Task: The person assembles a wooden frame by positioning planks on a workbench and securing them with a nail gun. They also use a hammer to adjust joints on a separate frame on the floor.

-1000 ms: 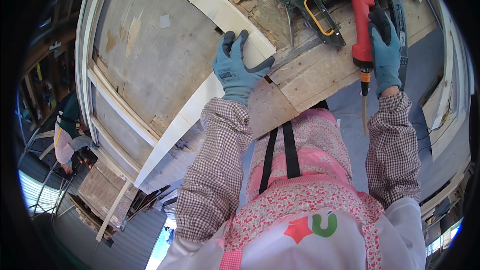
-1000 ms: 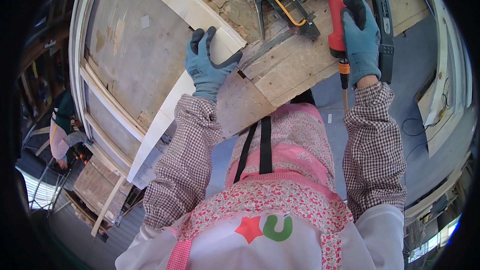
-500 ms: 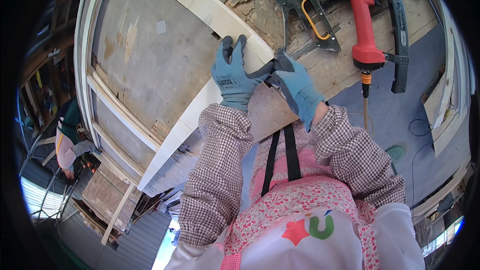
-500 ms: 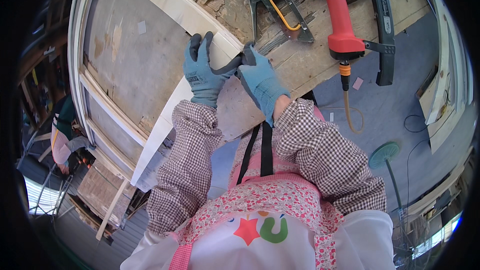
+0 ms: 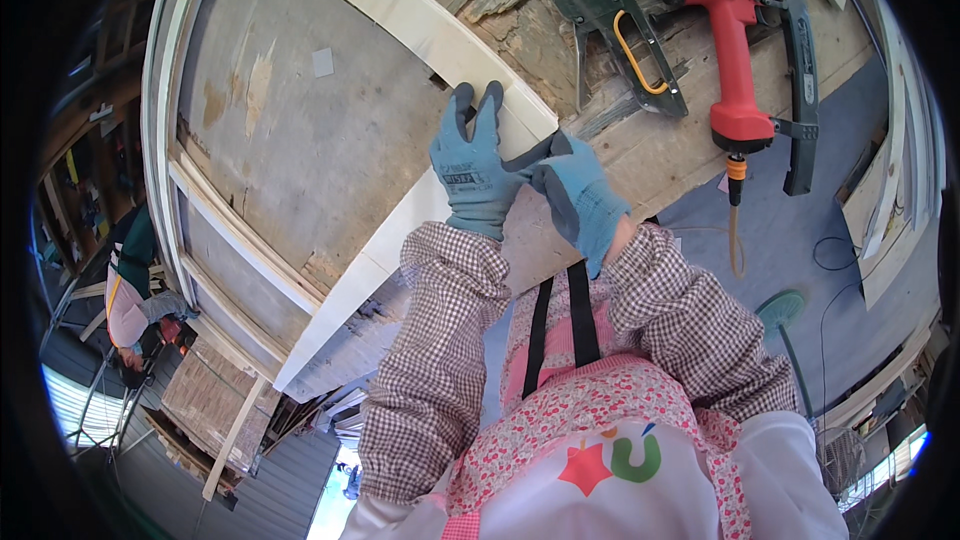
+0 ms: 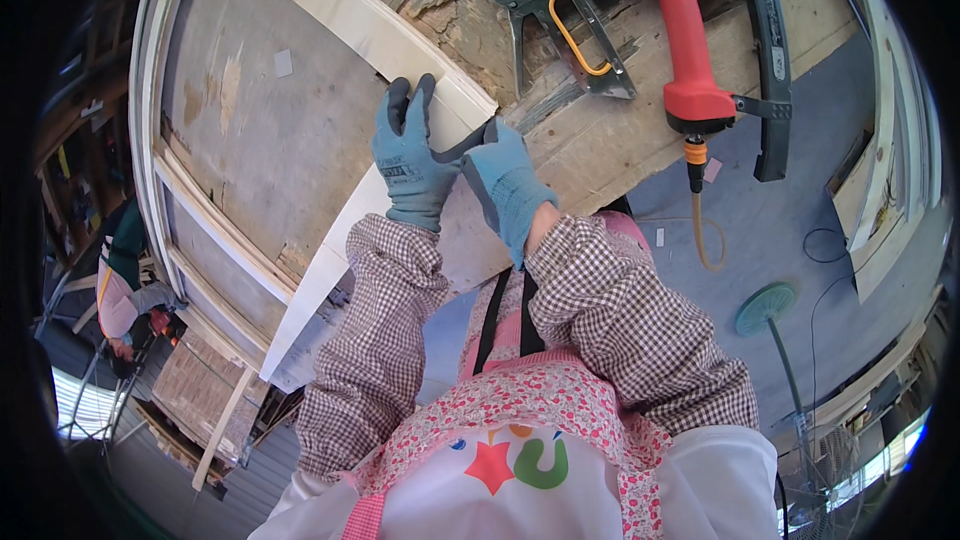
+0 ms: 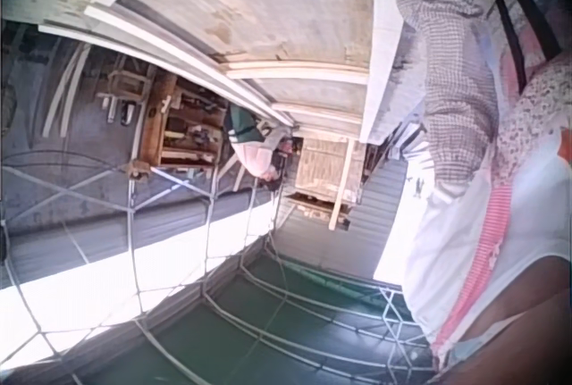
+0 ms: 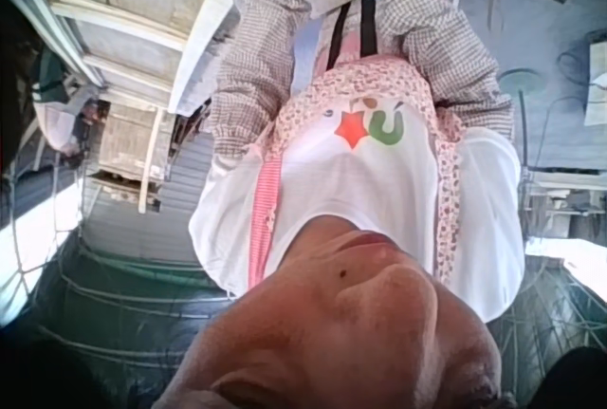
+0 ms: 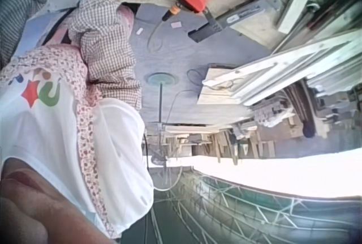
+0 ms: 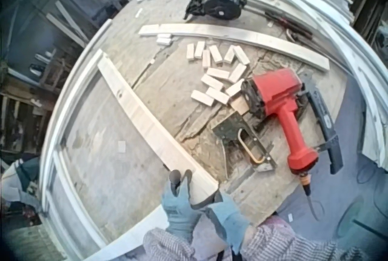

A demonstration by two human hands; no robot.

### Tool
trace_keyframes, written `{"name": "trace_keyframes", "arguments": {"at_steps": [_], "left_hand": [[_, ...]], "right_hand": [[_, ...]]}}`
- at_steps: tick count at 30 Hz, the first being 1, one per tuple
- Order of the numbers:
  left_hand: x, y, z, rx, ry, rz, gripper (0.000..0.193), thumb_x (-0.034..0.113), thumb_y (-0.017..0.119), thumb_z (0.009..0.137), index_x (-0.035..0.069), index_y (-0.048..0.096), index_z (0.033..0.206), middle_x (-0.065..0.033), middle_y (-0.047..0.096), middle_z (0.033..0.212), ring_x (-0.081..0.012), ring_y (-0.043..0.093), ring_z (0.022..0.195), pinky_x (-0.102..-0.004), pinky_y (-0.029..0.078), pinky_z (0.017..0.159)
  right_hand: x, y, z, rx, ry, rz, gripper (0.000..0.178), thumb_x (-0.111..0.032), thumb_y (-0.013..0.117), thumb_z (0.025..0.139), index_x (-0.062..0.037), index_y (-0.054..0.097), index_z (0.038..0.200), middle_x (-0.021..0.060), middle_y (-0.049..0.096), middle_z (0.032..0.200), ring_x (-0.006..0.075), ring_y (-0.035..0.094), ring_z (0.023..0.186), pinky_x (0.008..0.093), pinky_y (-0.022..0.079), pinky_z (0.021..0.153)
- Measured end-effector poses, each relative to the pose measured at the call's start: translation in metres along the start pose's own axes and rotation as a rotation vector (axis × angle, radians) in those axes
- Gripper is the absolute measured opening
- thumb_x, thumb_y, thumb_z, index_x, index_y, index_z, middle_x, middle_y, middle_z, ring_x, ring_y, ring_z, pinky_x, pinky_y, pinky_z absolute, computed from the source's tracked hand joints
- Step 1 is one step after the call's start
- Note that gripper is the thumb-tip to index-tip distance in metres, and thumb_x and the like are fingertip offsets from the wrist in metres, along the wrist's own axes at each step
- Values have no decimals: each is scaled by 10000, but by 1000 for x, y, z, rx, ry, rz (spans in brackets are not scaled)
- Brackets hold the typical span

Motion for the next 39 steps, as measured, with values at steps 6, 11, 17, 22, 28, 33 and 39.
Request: {"name": "trace_keyframes", "arguments": {"at_steps": [6,11,17,22,28,33,39], "left_hand": [[-4,1,0,23,9,34,753,458,746,542,103,540,1173,-186,479,1167,-303,548,992,-383,456,788],[1,-2,3,37,14,14,735,400,780,534,88,540,1155,-182,494,1129,-312,569,955,-376,487,792],[4,-1,2,37,14,49,718,407,767,549,87,543,1151,-176,486,1146,-302,563,959,-380,483,799],[4,-5,2,39,17,82,721,410,771,549,86,542,1151,-184,482,1153,-305,571,947,-373,491,803],[0,-3,0,24,4,56,747,441,782,528,93,548,1145,-186,484,1150,-289,585,916,-345,514,780],[-11,7,-4,-77,-117,-25,801,587,681,579,171,491,1237,-144,426,1254,-265,461,1082,-413,298,922],[-7,-3,-7,39,-63,44,748,521,734,551,188,532,1189,-109,459,1200,-249,511,1018,-417,342,908]], "right_hand": [[-4,4,1,-24,-116,-126,365,26,463,751,15,502,1114,85,564,888,136,531,755,224,428,623],[3,-23,7,-94,-123,-135,446,38,437,766,8,456,1211,98,582,994,139,568,854,218,447,669],[-91,-104,-39,177,-879,-436,467,51,411,797,-10,421,1260,110,582,1074,163,580,943,254,463,776],[-147,-144,-38,516,-940,-812,483,-59,524,802,-61,422,1274,142,550,1128,211,553,1011,306,417,882],[-182,-144,-31,936,-1063,-1321,814,-346,662,720,-70,247,1364,208,477,1196,352,492,1063,386,380,917],[-207,-150,9,1019,-692,-1347,997,-365,730,644,-43,143,1384,316,436,1181,404,495,1051,410,405,910],[-191,-155,19,1057,-514,-1301,1013,-336,728,607,-7,133,1358,287,437,1206,395,476,1094,415,389,930]]}}
Point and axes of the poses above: each hand's wrist, its own z-axis towards the middle knuckle, its own y-axis out of the palm, x = y × z, the point moved 6 cm from there along z, towards the middle knuckle
